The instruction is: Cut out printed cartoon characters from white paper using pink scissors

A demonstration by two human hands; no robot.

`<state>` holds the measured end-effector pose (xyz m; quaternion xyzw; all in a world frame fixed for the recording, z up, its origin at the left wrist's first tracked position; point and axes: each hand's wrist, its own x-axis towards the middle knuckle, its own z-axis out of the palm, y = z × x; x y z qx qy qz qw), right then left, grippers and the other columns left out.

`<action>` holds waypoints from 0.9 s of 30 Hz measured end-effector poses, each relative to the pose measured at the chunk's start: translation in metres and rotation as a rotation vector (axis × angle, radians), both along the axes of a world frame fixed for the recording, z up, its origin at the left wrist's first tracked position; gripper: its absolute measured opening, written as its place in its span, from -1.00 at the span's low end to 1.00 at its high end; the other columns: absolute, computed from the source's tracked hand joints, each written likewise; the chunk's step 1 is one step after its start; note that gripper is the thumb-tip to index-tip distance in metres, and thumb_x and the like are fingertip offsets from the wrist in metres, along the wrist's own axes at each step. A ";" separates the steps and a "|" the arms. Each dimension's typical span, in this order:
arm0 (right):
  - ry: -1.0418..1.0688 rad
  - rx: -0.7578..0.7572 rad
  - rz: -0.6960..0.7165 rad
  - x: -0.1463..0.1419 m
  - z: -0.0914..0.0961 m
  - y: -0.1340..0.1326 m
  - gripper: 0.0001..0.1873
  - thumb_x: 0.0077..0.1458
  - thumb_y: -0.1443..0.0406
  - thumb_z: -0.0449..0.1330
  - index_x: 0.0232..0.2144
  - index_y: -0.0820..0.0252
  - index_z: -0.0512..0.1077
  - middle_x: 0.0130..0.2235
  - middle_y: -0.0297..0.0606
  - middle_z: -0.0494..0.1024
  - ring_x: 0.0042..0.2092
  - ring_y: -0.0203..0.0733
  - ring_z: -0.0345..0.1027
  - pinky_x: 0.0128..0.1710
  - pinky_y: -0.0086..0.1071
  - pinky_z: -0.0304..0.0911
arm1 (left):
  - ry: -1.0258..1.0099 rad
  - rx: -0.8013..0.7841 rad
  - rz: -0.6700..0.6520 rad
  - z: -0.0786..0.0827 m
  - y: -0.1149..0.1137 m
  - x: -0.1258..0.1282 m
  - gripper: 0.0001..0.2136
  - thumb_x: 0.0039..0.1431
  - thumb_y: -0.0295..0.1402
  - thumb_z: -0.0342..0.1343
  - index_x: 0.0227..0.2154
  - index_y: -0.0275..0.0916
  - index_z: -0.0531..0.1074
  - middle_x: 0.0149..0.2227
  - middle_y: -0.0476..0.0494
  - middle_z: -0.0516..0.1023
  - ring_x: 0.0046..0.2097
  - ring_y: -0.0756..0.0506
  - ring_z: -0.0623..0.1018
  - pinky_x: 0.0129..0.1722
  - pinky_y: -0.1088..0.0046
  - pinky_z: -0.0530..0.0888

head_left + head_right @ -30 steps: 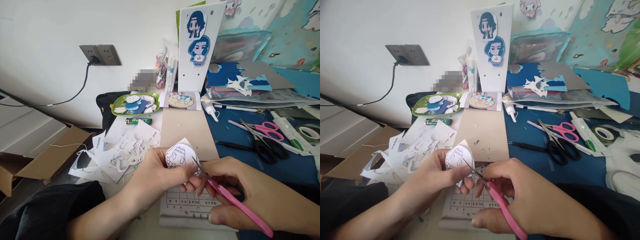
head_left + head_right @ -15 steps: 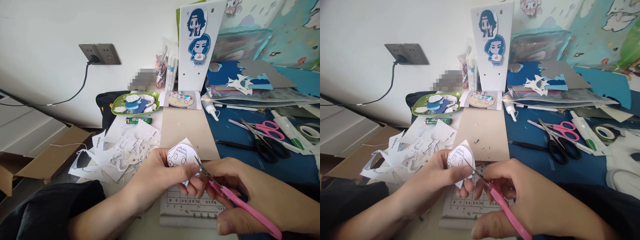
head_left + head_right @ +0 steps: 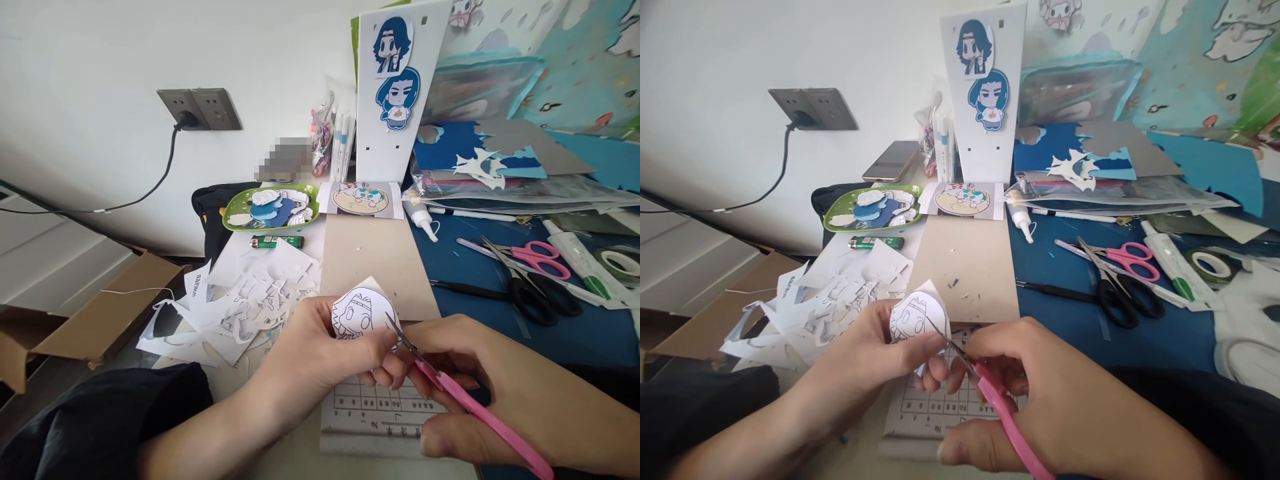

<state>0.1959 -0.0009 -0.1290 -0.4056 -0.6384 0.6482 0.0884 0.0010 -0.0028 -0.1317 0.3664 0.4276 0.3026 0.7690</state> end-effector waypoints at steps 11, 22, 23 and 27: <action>0.041 0.090 -0.111 -0.009 0.003 -0.007 -0.83 -0.08 0.43 0.19 -0.38 0.21 0.55 -0.40 -0.31 0.57 -0.38 -0.20 0.42 -0.36 -0.46 0.39 | -0.013 0.061 0.070 0.000 -0.001 0.001 -0.82 0.08 -0.44 0.20 -0.60 -0.31 0.52 -0.57 -0.02 0.55 -0.51 0.06 0.45 -0.44 0.60 0.41; -0.059 0.199 -0.118 -0.010 -0.014 -0.008 -0.84 -0.07 0.46 0.16 -0.48 0.19 0.53 -0.50 -0.32 0.47 -0.39 -0.16 0.42 -0.47 -0.46 0.33 | -0.001 0.111 0.070 -0.003 -0.005 0.001 -0.80 0.14 -0.40 0.16 -0.57 -0.30 0.51 -0.55 -0.03 0.52 -0.44 0.01 0.47 -0.37 0.55 0.40; -0.055 0.201 -0.118 -0.010 -0.015 -0.008 -0.84 -0.06 0.45 0.16 -0.47 0.20 0.54 -0.49 -0.32 0.48 -0.41 -0.18 0.41 -0.47 -0.46 0.32 | 0.007 0.118 0.069 -0.003 -0.005 0.001 -0.80 0.14 -0.40 0.16 -0.58 -0.29 0.51 -0.55 -0.03 0.52 -0.44 0.01 0.47 -0.36 0.54 0.40; -0.084 0.212 -0.126 -0.008 -0.020 -0.008 -0.85 -0.07 0.44 0.17 -0.46 0.21 0.55 -0.45 -0.31 0.52 -0.46 -0.23 0.37 -0.50 -0.46 0.29 | 0.019 0.143 0.073 -0.004 -0.006 0.002 -0.78 0.14 -0.38 0.14 -0.60 -0.29 0.48 -0.56 -0.04 0.49 -0.44 -0.02 0.47 -0.34 0.49 0.39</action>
